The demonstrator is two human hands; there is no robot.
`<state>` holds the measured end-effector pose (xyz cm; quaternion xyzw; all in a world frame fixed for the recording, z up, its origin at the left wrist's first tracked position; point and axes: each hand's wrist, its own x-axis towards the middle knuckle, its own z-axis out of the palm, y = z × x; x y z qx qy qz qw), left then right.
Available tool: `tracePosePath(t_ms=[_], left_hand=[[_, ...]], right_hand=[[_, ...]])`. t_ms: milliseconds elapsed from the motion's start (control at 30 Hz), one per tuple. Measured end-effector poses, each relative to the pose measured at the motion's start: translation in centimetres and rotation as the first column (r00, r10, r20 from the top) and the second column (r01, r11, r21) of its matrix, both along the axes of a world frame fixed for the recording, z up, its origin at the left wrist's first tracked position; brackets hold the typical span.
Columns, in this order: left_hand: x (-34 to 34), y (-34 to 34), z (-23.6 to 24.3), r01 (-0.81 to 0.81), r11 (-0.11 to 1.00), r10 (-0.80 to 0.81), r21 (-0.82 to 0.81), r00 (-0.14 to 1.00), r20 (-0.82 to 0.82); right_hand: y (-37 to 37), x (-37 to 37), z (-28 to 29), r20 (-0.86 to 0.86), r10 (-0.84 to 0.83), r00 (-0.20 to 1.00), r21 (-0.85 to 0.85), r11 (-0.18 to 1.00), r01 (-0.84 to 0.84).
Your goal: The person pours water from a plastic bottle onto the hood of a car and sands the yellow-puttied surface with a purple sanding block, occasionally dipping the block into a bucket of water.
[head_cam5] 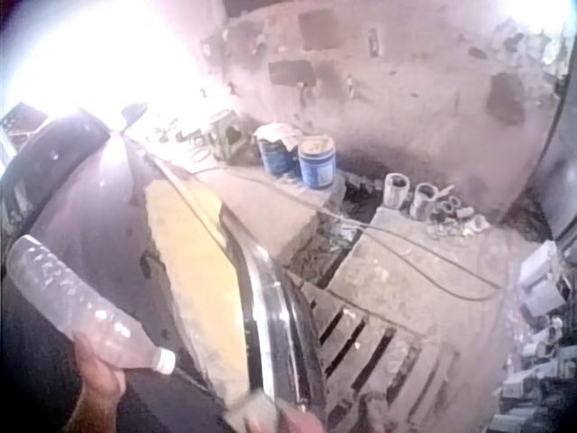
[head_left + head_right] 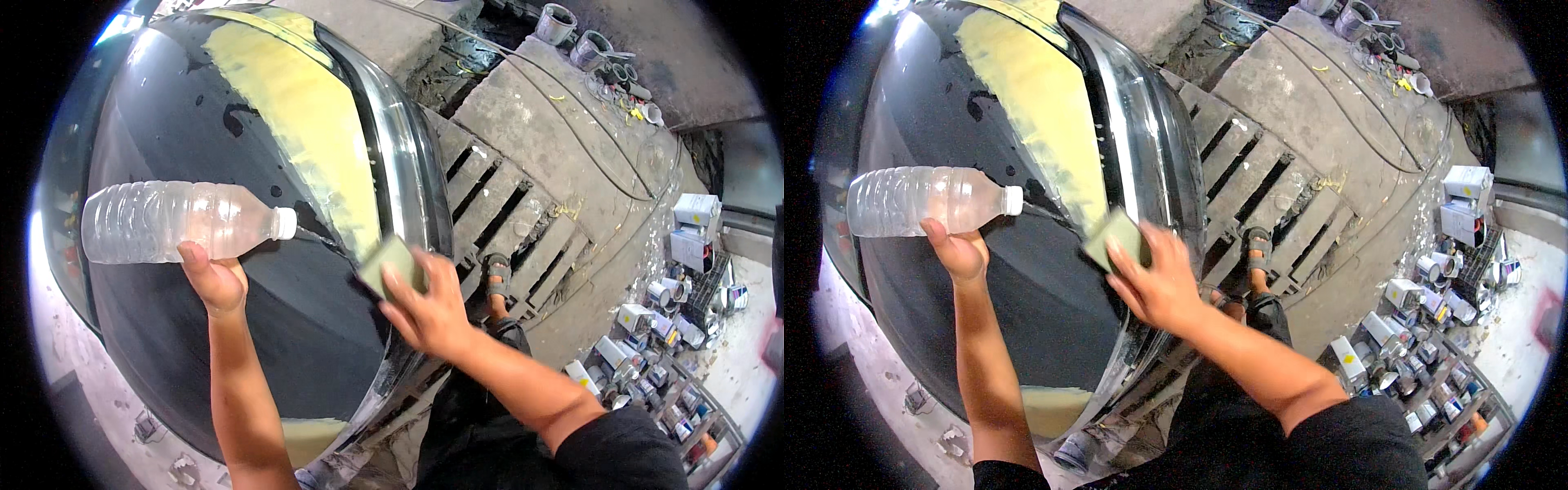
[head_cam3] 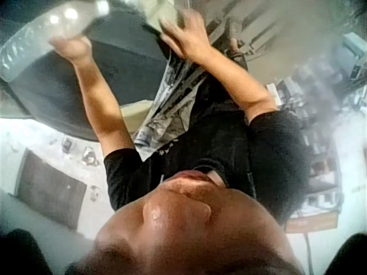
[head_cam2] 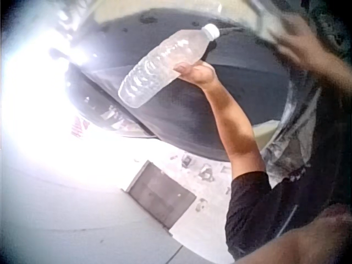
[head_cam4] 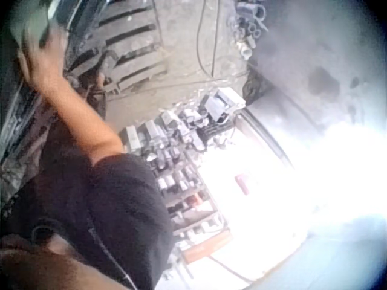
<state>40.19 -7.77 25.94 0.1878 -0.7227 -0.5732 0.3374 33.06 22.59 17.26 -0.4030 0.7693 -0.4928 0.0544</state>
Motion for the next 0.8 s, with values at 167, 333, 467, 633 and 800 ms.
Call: tracePosePath(t_ms=[167, 333, 467, 633, 800], left_hand=[[-0.8, 0.1, -0.6, -0.008, 1.0, 0.007, -0.005, 0.999, -0.053], [-0.8, 0.3, -0.4, 0.015, 1.0, -0.015, 0.023, 1.0, -0.016], [-0.3, -0.3, -0.1, -0.005, 1.0, 0.005, -0.014, 1.0, -0.002], [-0.8, 0.1, -0.7, 0.007, 1.0, -0.007, 0.011, 1.0, -0.012], [0.2, -0.4, -0.5, -0.018, 1.0, 0.018, 0.025, 1.0, -0.011]], right_hand=[[-2.5, -2.8, 0.7, -0.04, -0.028, 0.999, 0.021, 0.999, 0.029], [-5.9, -5.7, 1.7, -0.116, -0.127, 0.985, -0.001, 0.992, 0.128], [2.1, 1.7, -1.1, 0.034, 0.043, 0.999, -0.022, 0.999, -0.042], [-5.1, -6.0, 1.1, -0.122, -0.086, 0.989, -0.026, 0.996, 0.084], [-4.4, -4.7, 1.0, -0.122, -0.067, 0.99, 0.017, 0.997, 0.069]])
